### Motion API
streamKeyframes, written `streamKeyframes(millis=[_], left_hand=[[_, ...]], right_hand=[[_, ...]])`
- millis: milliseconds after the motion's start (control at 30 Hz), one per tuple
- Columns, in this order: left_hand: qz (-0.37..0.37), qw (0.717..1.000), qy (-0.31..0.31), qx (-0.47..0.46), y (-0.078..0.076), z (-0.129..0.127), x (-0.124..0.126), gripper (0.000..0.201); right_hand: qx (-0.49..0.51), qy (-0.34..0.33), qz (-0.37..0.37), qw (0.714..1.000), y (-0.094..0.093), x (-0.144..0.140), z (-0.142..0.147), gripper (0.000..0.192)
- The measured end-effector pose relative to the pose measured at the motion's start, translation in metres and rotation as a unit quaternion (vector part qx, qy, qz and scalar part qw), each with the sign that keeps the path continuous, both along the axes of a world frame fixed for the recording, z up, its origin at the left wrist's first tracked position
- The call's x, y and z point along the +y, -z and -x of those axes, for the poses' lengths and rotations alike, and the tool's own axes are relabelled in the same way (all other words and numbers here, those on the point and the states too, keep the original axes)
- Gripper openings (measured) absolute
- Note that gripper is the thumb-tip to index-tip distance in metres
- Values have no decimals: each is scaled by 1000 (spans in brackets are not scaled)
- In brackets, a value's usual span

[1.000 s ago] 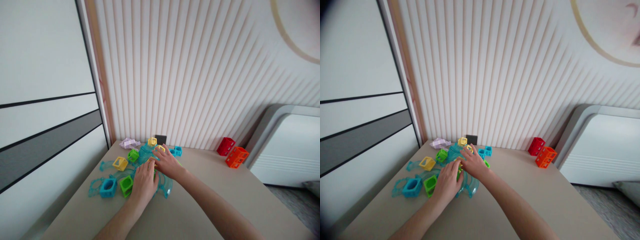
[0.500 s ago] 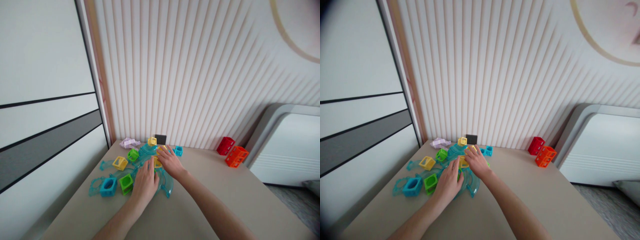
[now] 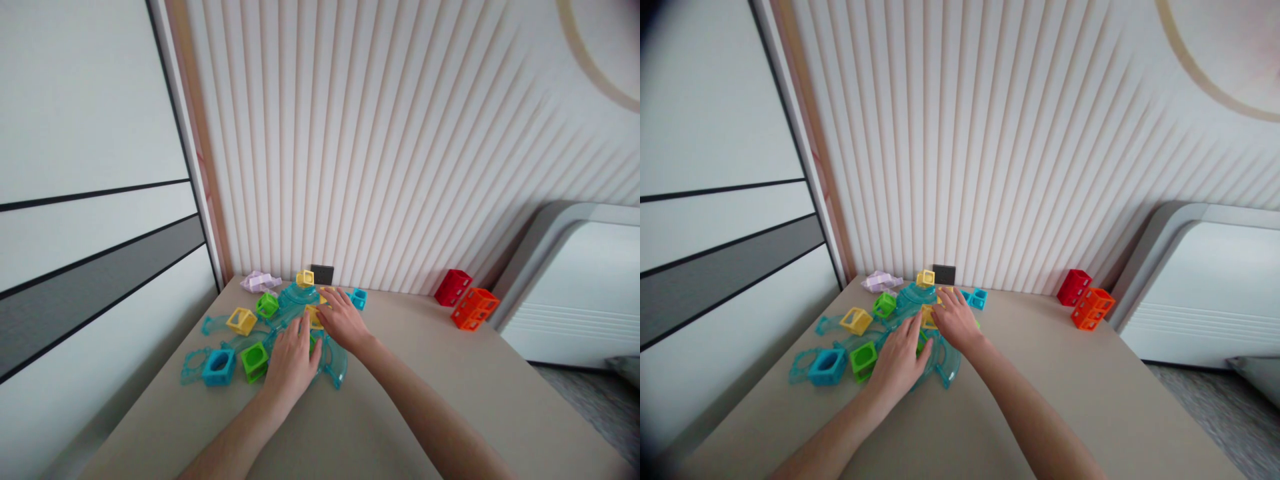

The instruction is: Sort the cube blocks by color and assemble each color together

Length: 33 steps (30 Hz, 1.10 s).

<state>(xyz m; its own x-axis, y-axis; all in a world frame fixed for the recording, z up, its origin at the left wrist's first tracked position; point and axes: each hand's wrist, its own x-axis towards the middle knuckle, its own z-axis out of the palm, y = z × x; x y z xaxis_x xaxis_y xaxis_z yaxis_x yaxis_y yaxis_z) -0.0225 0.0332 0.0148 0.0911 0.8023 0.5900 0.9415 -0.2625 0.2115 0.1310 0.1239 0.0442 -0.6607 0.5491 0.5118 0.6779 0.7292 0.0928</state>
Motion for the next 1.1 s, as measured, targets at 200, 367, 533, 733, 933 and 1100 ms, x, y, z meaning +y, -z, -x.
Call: streamKeyframes(millis=[200, 367, 533, 733, 933, 1100], left_hand=[[-6, 999, -16, 29, -8, 5, -5, 46], [-21, 999, -16, 44, -16, 32, -30, 44], [-24, 998, -25, 61, -17, 77, -59, 46], [-4, 995, -47, 83, 8, 101, -69, 42], [8, 990, -80, 115, 29, 97, -63, 48], [36, 987, -93, 128, 24, 96, -59, 46]], right_hand=[[2, 2, 32, 999, -5, -9, 1, 19], [4, -2, 46, 999, -9, -17, -2, 31], [-11, -91, 73, 993, -22, -41, -6, 43], [-85, -183, 126, 971, -23, -57, 5, 58], [-108, -152, 147, 971, -10, -47, 13, 57], [-110, -147, 139, 973, -4, -46, 13, 55]])
